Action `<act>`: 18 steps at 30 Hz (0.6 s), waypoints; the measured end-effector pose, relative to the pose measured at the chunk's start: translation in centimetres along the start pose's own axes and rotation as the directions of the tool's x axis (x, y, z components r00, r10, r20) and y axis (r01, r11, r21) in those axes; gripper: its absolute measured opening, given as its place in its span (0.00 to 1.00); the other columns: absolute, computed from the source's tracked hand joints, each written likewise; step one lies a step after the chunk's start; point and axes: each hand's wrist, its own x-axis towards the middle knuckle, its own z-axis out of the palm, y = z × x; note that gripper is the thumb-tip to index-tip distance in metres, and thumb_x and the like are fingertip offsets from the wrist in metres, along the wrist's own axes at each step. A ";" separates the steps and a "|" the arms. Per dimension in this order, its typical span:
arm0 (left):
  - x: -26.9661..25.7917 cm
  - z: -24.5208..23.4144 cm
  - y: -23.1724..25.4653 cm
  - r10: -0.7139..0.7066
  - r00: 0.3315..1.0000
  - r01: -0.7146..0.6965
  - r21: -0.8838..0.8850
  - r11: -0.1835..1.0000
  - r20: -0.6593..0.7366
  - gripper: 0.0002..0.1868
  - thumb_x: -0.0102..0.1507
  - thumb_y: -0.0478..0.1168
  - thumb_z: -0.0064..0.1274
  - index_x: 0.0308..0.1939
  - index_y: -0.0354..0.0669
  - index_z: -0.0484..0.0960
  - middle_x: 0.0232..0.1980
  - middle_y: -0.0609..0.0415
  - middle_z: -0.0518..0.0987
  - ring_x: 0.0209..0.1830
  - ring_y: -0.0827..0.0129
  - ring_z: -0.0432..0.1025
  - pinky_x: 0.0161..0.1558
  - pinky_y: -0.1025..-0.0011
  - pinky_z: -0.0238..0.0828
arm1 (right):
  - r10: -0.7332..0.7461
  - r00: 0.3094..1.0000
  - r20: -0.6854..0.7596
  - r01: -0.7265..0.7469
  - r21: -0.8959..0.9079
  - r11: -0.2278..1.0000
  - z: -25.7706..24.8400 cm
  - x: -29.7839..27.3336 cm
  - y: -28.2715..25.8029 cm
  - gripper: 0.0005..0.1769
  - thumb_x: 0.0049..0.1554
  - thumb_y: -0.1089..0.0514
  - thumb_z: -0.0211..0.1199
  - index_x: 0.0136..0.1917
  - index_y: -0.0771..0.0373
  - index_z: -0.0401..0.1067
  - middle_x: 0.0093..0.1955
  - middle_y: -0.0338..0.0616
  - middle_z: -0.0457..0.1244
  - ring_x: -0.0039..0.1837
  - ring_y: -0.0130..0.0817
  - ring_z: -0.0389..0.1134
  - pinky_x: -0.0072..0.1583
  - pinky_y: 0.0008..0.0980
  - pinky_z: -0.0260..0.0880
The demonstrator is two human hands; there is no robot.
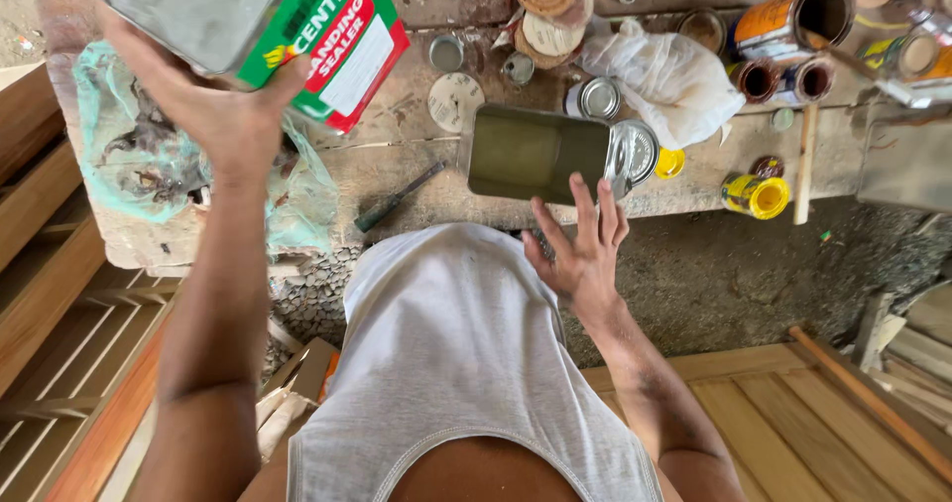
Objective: The person pours a clear liquid from a large metal can into a smaller metal container, then adds a dark liquid from a small jar. The person uses a wooden stick to stir the mixture in the small jar.
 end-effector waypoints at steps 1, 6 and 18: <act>-0.5 2.5 -1.1 -0.043 0.995 0.038 -0.057 0.998 -0.093 0.77 0.51 0.48 0.88 0.83 0.44 0.37 0.83 0.47 0.49 0.85 0.59 0.49 0.83 0.62 0.49 | -0.013 1.000 -0.017 0.014 0.048 0.999 -0.4 -0.1 -0.1 0.23 0.57 0.46 0.73 0.64 0.49 0.78 0.80 0.53 0.50 0.82 0.56 0.44 0.75 0.58 0.48; -0.5 12.3 -5.0 -0.171 0.975 0.152 -0.139 0.979 -0.141 0.74 0.48 0.50 0.87 0.80 0.39 0.44 0.76 0.43 0.65 0.79 0.55 0.62 0.81 0.56 0.66 | 0.021 0.992 -0.126 0.005 0.200 0.980 -2.9 1.1 0.4 0.21 0.58 0.51 0.72 0.64 0.53 0.76 0.78 0.50 0.55 0.82 0.51 0.50 0.78 0.51 0.56; 0.5 26.4 -7.2 -0.324 0.902 0.339 0.002 0.941 -0.286 0.75 0.45 0.52 0.88 0.76 0.31 0.44 0.74 0.36 0.56 0.77 0.46 0.55 0.78 0.54 0.54 | 0.220 0.911 -0.349 -0.164 0.184 0.969 -8.1 7.5 5.8 0.31 0.67 0.51 0.66 0.76 0.69 0.62 0.77 0.59 0.58 0.80 0.56 0.59 0.77 0.51 0.62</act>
